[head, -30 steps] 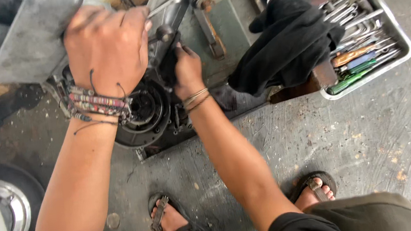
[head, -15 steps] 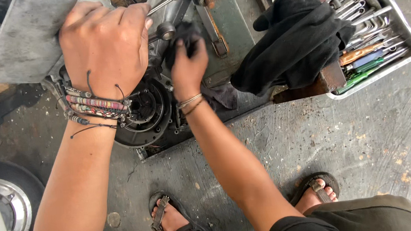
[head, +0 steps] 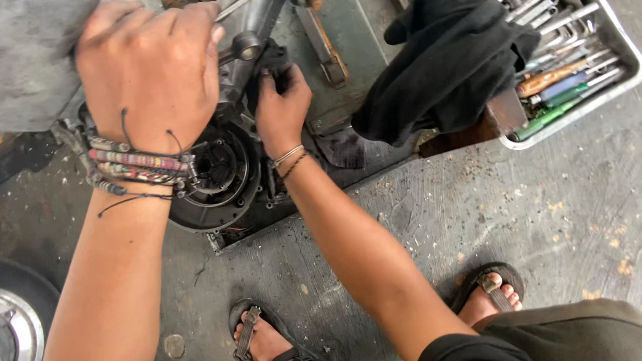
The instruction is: The person uses a wrench to tighten bolts on a disassembled engine block, then wipes the engine with a cloth to clean off oil and grime. The person works methodically on different sections of the engine while handling tools and a rag.
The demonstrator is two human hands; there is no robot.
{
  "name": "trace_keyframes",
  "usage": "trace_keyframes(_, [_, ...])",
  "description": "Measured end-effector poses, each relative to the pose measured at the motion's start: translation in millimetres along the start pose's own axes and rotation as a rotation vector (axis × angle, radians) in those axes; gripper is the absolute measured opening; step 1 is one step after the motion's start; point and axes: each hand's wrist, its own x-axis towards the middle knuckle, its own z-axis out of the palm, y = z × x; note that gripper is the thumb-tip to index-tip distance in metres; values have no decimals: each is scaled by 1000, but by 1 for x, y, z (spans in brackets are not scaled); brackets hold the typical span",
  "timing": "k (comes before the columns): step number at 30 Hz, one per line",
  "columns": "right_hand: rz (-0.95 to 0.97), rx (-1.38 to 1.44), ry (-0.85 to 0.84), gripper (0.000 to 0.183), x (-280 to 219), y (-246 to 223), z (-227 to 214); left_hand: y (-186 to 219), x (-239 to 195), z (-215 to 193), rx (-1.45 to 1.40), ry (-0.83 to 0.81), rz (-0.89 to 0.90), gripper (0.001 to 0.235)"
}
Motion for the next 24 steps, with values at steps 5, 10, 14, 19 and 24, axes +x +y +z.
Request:
trace_keyframes(5, [226, -109, -260, 19, 27, -5, -22, 1, 4, 1, 1, -3, -5, 11])
trace_keyframes(10, [389, 15, -315, 11, -2, -1, -13, 1, 4, -3, -16, -5, 1, 12])
trace_keyframes(14, [342, 115, -67, 6, 20, -2, -5, 0, 4, -1, -37, -5, -9, 6])
trace_keyframes(19, [100, 73, -58, 17, -9, 18, 0, 1, 3, 5, 11, 6, -40, 20])
trace_keyframes(24, [50, -33, -310, 14, 0, 23, -7, 1, 7, 2, 29, -16, -73, 19])
